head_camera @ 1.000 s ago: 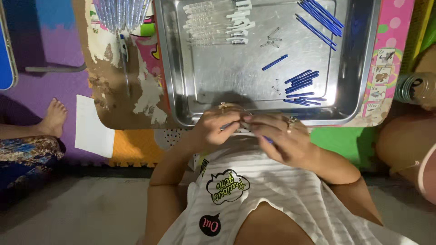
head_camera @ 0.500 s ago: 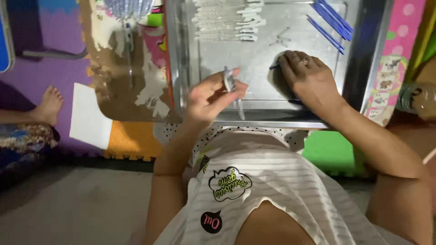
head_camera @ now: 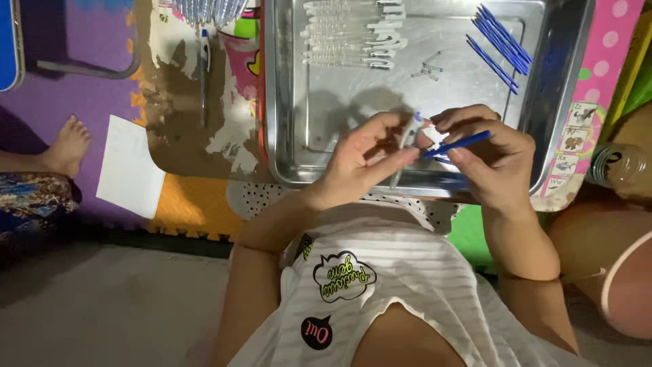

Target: The person assembles pens by inserting ink cartridges into pen barrels and attaching the clips and caps by hand.

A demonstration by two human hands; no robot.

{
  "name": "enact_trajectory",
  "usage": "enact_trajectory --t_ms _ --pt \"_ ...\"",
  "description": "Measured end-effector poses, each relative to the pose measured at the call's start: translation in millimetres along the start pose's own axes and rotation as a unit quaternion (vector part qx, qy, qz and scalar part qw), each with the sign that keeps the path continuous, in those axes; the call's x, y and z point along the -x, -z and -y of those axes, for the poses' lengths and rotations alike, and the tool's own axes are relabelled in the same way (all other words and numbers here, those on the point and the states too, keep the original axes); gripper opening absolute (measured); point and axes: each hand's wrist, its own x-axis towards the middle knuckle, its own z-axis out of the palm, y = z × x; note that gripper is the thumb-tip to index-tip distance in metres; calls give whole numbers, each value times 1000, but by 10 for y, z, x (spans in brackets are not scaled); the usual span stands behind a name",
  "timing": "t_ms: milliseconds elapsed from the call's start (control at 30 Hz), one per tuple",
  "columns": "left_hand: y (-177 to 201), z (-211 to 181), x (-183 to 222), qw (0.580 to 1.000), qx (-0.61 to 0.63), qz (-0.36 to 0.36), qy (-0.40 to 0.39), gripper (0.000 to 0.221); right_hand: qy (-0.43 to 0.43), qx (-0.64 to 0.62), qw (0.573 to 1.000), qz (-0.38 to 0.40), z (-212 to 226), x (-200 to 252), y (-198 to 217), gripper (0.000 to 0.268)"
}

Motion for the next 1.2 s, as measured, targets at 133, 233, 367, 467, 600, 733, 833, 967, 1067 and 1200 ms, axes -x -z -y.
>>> enact_trajectory --t_ms 133,233,367,467,600,733,833,967,1067,1200 --pt "-122 -72 -41 997 -72 -38 16 37 18 45 999 -1 -1 25 -34 14" --pt "-137 -108 -50 996 -70 -51 35 37 36 75 996 -17 18 53 -35 20" --pt "-118 -205 -42 993 -88 -21 71 42 54 53 996 -52 62 139 12 37" --pt "-155 -198 -33 992 -119 -26 45 37 64 103 990 -75 122 162 26 22" --pt "-119 -222 -33 991 -128 -16 34 36 50 109 991 -61 249 141 15 20" --pt "-106 -309 -20 992 -106 51 51 31 94 34 992 -71 217 170 120 18" --pt "-127 -395 -34 992 -84 69 58 27 78 25 992 -92 369 124 54 20" --pt "-133 -375 -51 993 -92 63 33 27 25 186 982 -28 550 77 19 20" --pt "-125 -505 -109 989 -98 74 82 22 78 282 955 40 623 1 -19 27" --pt "-94 -266 -113 994 -68 55 63 43 91 288 953 36 603 21 -37 29"
